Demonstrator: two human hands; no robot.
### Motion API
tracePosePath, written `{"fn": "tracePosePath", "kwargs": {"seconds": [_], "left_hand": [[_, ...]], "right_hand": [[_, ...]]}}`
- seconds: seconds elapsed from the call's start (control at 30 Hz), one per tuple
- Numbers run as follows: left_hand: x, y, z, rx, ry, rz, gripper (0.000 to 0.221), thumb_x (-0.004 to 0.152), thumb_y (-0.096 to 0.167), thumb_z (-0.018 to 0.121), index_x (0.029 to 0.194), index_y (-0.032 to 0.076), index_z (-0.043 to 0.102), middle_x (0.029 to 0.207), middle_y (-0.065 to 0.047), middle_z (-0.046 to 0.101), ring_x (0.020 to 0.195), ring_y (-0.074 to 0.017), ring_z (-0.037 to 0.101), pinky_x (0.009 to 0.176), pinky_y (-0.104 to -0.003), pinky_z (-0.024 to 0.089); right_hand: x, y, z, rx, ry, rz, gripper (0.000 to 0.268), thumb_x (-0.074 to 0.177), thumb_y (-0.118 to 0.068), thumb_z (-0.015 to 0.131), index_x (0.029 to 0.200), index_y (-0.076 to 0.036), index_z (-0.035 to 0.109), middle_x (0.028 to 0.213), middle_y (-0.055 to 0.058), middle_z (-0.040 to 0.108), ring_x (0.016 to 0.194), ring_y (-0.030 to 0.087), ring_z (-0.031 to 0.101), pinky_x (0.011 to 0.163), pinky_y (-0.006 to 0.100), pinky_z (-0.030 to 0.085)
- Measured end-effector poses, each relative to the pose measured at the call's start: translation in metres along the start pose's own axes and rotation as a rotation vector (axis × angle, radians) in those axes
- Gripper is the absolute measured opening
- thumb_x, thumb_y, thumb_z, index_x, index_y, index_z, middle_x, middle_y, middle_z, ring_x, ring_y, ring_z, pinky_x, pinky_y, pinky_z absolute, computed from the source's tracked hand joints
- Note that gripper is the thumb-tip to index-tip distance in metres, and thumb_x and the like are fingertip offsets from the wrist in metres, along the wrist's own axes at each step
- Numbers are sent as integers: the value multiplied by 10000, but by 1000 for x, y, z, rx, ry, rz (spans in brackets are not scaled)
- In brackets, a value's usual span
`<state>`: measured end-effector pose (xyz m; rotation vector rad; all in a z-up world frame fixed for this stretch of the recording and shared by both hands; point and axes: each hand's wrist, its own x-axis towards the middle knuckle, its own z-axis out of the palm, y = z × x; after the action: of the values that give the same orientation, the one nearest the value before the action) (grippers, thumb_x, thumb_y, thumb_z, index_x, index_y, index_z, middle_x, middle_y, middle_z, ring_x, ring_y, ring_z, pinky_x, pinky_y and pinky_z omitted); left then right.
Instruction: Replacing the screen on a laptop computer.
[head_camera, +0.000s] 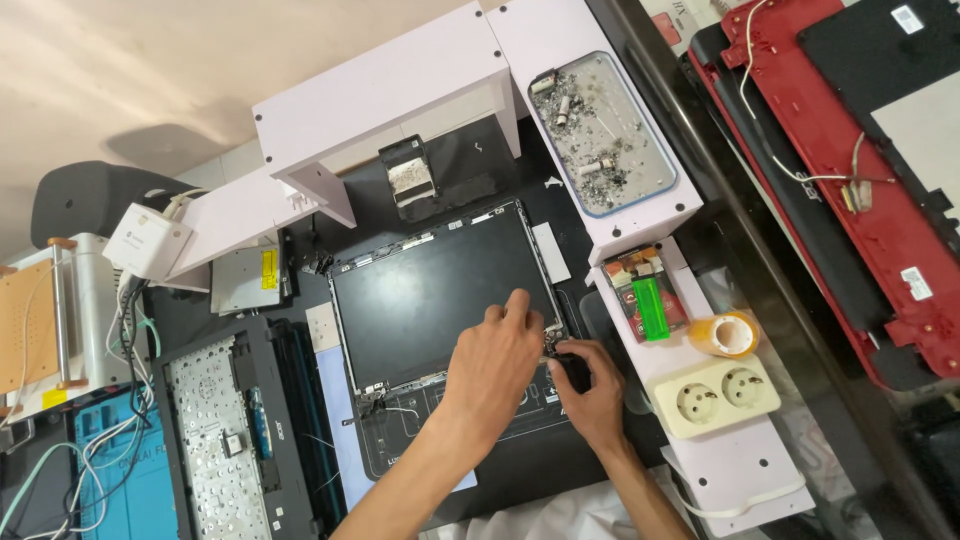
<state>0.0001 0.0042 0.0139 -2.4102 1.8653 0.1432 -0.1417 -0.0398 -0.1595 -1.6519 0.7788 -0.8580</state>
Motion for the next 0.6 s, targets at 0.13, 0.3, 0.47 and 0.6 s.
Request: {"fn": "tracePosePath", "kwargs": {"seconds": [0.13,0.3,0.47,0.6], "left_hand": [[-4,0,5,-54,93,2,126,757,28,738,841,38,646,1001,-96,581,896,-232,688,584,-323,586],[-8,-5,8,-50,114,-9,183,725,15,736,883,18,643,1008,-103,593,884,-233,687,602,-322,587],[-18,-25,-9,-86,119,-74,114,819,84,708,892,33,637,997,-97,598,875,-259,683,614,-372,575],[-34,-39,-17,-205,169,-212,159,941,202,656,878,57,642,937,-77,608,871,-268,681,593,-421,547]], "right_hand": [[-1,-2,0,-10,4,24,232,855,-2,757,1078,-3,690,1099,97,698,1024,201,704,873,292,560],[-7,30,0,109,-12,69,165,1021,-14,569,1147,16,672,1161,100,677,1074,172,679,943,283,550],[-3,22,2,120,12,118,167,1017,-35,570,1153,24,647,1156,103,677,1077,171,671,955,288,535],[4,-4,2,-73,40,83,189,973,-42,632,1151,3,676,1145,112,716,1083,215,683,987,359,516]]}}
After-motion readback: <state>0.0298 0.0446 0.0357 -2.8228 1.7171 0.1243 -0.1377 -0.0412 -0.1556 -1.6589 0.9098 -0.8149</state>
